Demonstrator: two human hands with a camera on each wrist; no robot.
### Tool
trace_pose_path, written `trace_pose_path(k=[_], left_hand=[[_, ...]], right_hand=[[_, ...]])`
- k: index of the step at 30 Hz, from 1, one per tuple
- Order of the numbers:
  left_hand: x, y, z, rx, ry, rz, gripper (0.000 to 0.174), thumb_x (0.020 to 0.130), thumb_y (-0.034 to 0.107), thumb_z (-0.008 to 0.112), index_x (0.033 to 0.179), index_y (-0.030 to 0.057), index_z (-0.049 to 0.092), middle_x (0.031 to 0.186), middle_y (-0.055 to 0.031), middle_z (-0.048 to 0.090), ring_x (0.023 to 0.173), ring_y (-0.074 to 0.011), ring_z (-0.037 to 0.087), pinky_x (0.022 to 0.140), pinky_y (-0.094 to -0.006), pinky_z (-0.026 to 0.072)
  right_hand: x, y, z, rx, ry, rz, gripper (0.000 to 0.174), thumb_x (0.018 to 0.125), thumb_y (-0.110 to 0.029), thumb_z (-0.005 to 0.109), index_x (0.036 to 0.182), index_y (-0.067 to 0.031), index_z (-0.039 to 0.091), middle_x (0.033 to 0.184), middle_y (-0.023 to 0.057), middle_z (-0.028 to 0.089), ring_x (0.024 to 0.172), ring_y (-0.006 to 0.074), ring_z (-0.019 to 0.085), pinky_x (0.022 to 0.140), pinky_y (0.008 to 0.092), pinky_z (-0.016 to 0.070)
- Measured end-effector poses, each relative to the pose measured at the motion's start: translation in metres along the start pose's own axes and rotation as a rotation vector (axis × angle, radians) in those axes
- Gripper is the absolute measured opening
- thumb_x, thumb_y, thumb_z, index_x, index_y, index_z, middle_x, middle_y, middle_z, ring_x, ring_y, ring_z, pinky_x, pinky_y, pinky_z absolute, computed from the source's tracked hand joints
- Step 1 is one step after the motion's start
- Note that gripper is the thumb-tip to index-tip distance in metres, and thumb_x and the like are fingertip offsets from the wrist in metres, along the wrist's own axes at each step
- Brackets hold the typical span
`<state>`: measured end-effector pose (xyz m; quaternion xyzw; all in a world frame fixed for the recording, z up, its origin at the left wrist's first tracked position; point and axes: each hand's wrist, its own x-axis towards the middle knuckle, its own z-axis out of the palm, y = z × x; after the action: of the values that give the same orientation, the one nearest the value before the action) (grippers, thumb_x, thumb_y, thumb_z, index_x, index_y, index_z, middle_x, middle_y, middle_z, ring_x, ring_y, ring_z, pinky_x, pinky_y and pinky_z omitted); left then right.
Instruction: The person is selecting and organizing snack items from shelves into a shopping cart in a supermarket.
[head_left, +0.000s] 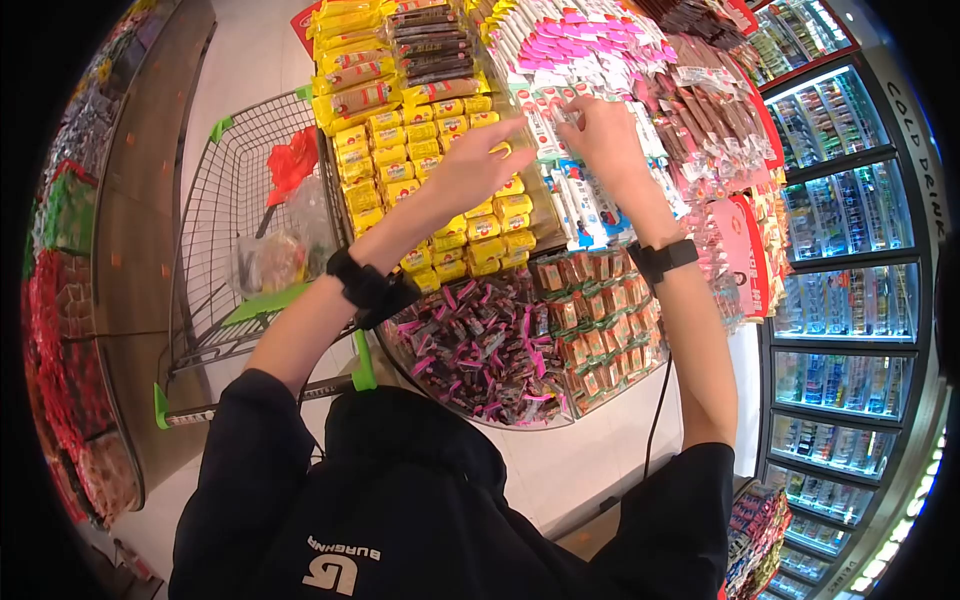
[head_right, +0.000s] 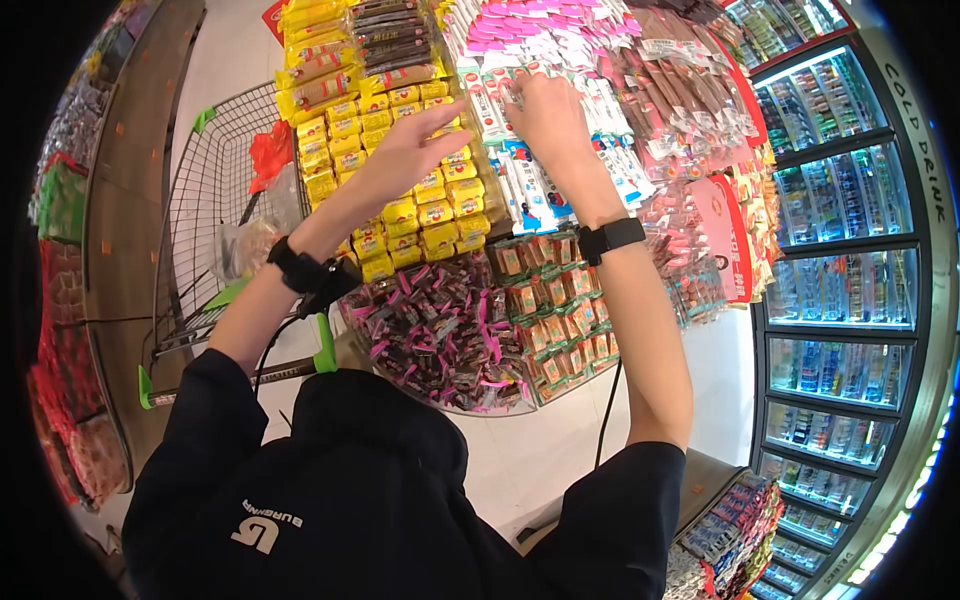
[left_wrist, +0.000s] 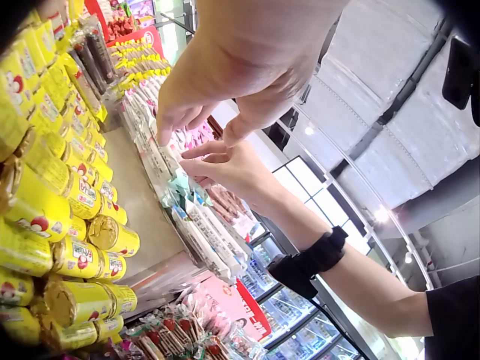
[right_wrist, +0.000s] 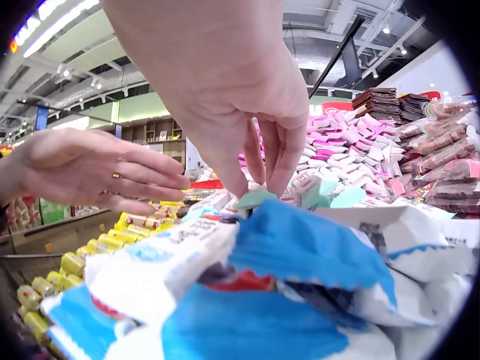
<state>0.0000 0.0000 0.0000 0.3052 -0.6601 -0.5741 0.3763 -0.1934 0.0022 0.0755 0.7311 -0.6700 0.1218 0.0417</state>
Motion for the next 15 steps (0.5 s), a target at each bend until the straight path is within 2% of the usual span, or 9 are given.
trace_pose_path(k=[2, 5, 8, 11, 15], left_hand=[[0.012, -0.006, 0.007, 0.181, -0.014, 0.066, 0.056, 0.096, 0.032, 0.060, 0.141, 0.0026, 0.047, 0.138, -0.0139, 0.055, 0.118, -0.0183, 0.056, 0.098, -0.0304, 0.0450], [0.017, -0.007, 0.009, 0.155, -0.098, -0.047, 0.058, 0.097, 0.032, 0.059, 0.143, 0.0017, 0.044, 0.140, -0.0150, 0.053, 0.120, -0.0207, 0.056, 0.100, -0.0319, 0.0442], [0.022, -0.014, 0.016, 0.137, -0.082, 0.036, 0.059, 0.098, 0.032, 0.057, 0.145, 0.0011, 0.040, 0.144, -0.0164, 0.049, 0.122, -0.0233, 0.055, 0.102, -0.0329, 0.0428], [0.021, -0.010, 0.014, 0.153, -0.113, 0.018, 0.061, 0.098, 0.031, 0.056, 0.147, 0.0002, 0.036, 0.146, -0.0168, 0.046, 0.126, -0.0249, 0.054, 0.105, -0.0327, 0.0414], [0.023, -0.016, 0.012, 0.122, -0.113, 0.055, 0.057, 0.098, 0.029, 0.056, 0.145, -0.0004, 0.040, 0.148, -0.0172, 0.043, 0.130, -0.0244, 0.049, 0.108, -0.0353, 0.0393]], right_hand=[[-0.003, -0.001, -0.004, -0.045, -0.051, 0.013, 0.018, 0.083, -0.014, 0.069, 0.092, 0.0009, 0.071, 0.089, 0.0249, 0.068, 0.083, 0.0380, 0.067, 0.077, 0.0449, 0.0541], [-0.005, 0.005, 0.010, -0.028, 0.036, -0.159, 0.015, 0.085, -0.011, 0.065, 0.087, 0.0038, 0.069, 0.087, 0.0253, 0.066, 0.081, 0.0398, 0.066, 0.075, 0.0473, 0.0531], [-0.008, 0.013, 0.006, -0.013, 0.116, -0.244, 0.014, 0.086, -0.008, 0.062, 0.087, 0.0036, 0.069, 0.086, 0.0249, 0.064, 0.081, 0.0409, 0.064, 0.075, 0.0485, 0.0526], [-0.014, 0.016, 0.012, -0.017, 0.060, -0.233, 0.013, 0.086, -0.007, 0.060, 0.088, 0.0022, 0.068, 0.088, 0.0253, 0.064, 0.083, 0.0416, 0.064, 0.076, 0.0485, 0.0527], [-0.016, 0.017, 0.009, 0.000, 0.040, -0.239, 0.013, 0.086, -0.004, 0.057, 0.092, 0.0012, 0.067, 0.089, 0.0257, 0.063, 0.088, 0.0421, 0.063, 0.078, 0.0481, 0.0526]])
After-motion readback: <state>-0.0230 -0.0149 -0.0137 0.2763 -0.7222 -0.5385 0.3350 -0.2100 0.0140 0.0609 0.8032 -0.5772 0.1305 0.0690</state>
